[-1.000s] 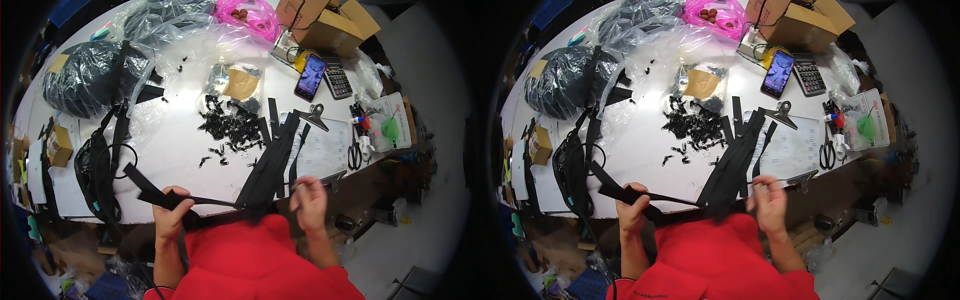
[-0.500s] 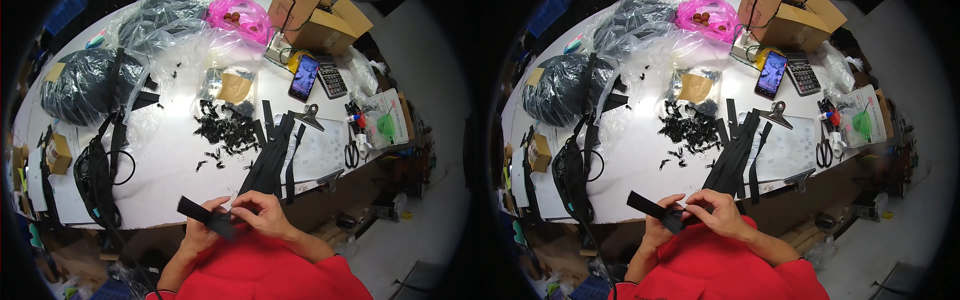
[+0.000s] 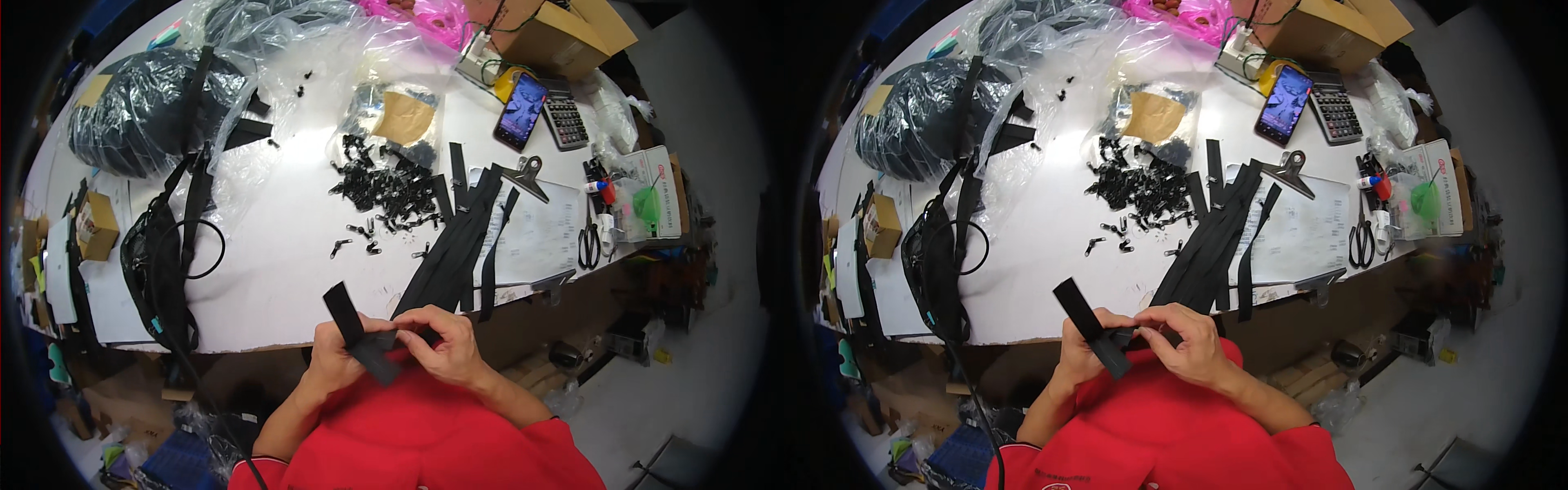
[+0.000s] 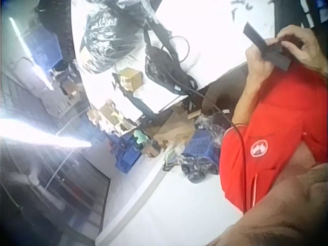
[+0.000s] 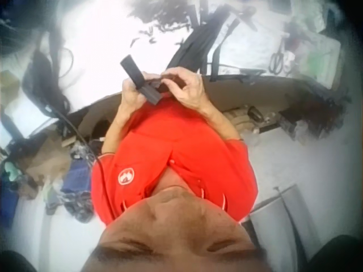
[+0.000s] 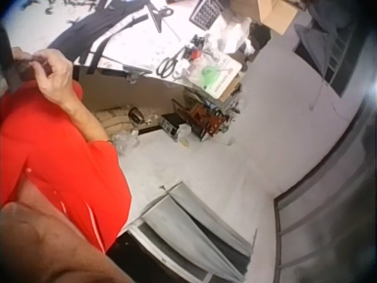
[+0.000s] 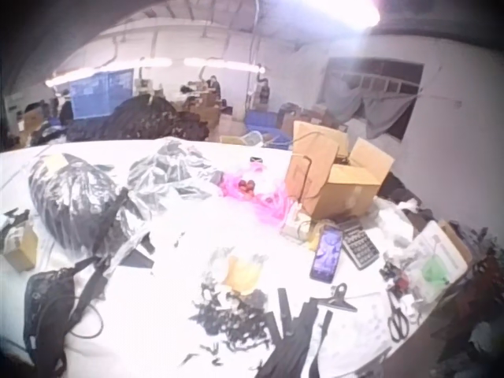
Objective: The person repeatedly picks up small black plastic clips and attaches them to the ends of black fabric straps. They handle the straps and clips one at a time, securing each clip onto a strap end and then placing the completed unit back on the table.
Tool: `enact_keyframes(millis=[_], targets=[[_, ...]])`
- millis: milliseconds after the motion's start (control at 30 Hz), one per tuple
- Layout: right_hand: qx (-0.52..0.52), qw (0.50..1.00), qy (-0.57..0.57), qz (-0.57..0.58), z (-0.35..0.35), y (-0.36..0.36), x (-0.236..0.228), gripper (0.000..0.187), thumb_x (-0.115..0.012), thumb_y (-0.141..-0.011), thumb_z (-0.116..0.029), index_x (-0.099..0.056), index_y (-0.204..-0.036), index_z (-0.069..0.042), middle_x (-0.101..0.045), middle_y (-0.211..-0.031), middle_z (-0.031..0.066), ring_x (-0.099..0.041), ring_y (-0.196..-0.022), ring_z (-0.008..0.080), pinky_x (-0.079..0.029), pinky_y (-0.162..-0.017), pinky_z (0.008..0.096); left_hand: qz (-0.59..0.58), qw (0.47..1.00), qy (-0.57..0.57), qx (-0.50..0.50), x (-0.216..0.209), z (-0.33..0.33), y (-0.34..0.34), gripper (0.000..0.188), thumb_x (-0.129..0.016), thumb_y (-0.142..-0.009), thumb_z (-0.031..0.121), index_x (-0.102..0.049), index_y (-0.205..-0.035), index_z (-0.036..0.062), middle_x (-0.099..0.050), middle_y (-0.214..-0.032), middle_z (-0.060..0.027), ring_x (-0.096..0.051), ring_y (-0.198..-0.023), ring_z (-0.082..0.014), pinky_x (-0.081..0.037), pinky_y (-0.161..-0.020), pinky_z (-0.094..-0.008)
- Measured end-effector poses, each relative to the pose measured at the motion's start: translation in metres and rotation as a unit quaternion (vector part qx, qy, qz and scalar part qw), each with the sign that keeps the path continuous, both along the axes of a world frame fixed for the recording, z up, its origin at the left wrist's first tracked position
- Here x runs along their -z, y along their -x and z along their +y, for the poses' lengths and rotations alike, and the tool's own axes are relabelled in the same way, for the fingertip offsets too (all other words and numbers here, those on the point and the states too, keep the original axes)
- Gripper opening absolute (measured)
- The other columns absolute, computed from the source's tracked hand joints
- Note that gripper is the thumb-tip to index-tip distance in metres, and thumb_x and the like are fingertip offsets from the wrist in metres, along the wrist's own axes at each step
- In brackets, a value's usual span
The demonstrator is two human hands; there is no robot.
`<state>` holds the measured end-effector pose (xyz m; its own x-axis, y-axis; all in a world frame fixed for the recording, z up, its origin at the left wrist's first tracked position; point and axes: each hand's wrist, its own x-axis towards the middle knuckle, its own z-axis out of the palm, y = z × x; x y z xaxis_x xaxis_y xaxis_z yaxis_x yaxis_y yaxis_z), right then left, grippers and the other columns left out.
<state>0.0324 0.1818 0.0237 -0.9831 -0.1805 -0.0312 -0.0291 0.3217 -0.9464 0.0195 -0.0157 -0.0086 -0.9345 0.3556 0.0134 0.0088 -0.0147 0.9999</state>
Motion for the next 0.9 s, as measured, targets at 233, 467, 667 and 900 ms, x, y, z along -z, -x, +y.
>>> enact_keyframes(millis=[233,467,667,900], targets=[[0.103,0.945,0.244,-0.191,-0.011,-0.018,0.014,0.016,-0.063,-0.086,0.005,-0.065,-0.100,-0.001,-0.068,-0.091,0.0109,-0.068,-0.078,0.0159,-0.053,-0.072,0.0240,0.069,0.997,-0.019,0.004,0.011,0.005,-0.003,0.016,-0.074,-0.080,0.002,-0.071,-0.096,0.0012,-0.068,-0.087,-0.0080,-0.066,-0.076,-0.0161,-0.051,-0.067,-0.0284],[0.070,0.945,-0.278,0.158,0.029,0.050,0.041,0.019,-0.073,-0.079,-0.006,-0.065,-0.096,-0.004,-0.059,-0.089,0.0084,-0.057,-0.083,0.0300,-0.045,-0.075,0.0397,-0.077,0.993,-0.090,-0.028,0.019,0.004,-0.008,0.010,-0.064,-0.083,0.002,-0.063,-0.093,0.0031,-0.062,-0.088,-0.0055,-0.058,-0.075,-0.0138,-0.044,-0.071,-0.0248],[0.018,0.904,-0.381,0.191,0.042,0.076,0.049,0.017,-0.073,-0.079,-0.007,-0.067,-0.094,-0.008,-0.058,-0.098,0.0064,-0.055,-0.094,0.0280,-0.041,-0.079,0.0384,-0.020,0.999,-0.024,-0.003,0.007,0.004,0.000,0.011,-0.066,-0.084,-0.006,-0.068,-0.093,0.0006,-0.066,-0.088,-0.0063,-0.062,-0.078,-0.0134,-0.047,-0.073,-0.0244],[0.057,0.923,-0.321,0.205,0.040,0.086,0.050,0.013,-0.067,-0.084,-0.005,-0.067,-0.097,-0.008,-0.062,-0.093,0.0057,-0.060,-0.087,0.0261,-0.042,-0.076,0.0382,-0.047,0.997,-0.055,-0.033,0.016,-0.004,-0.003,0.023,-0.070,-0.081,-0.009,-0.071,-0.102,0.0008,-0.068,-0.090,-0.0066,-0.065,-0.081,-0.0129,-0.049,-0.075,-0.0237]])
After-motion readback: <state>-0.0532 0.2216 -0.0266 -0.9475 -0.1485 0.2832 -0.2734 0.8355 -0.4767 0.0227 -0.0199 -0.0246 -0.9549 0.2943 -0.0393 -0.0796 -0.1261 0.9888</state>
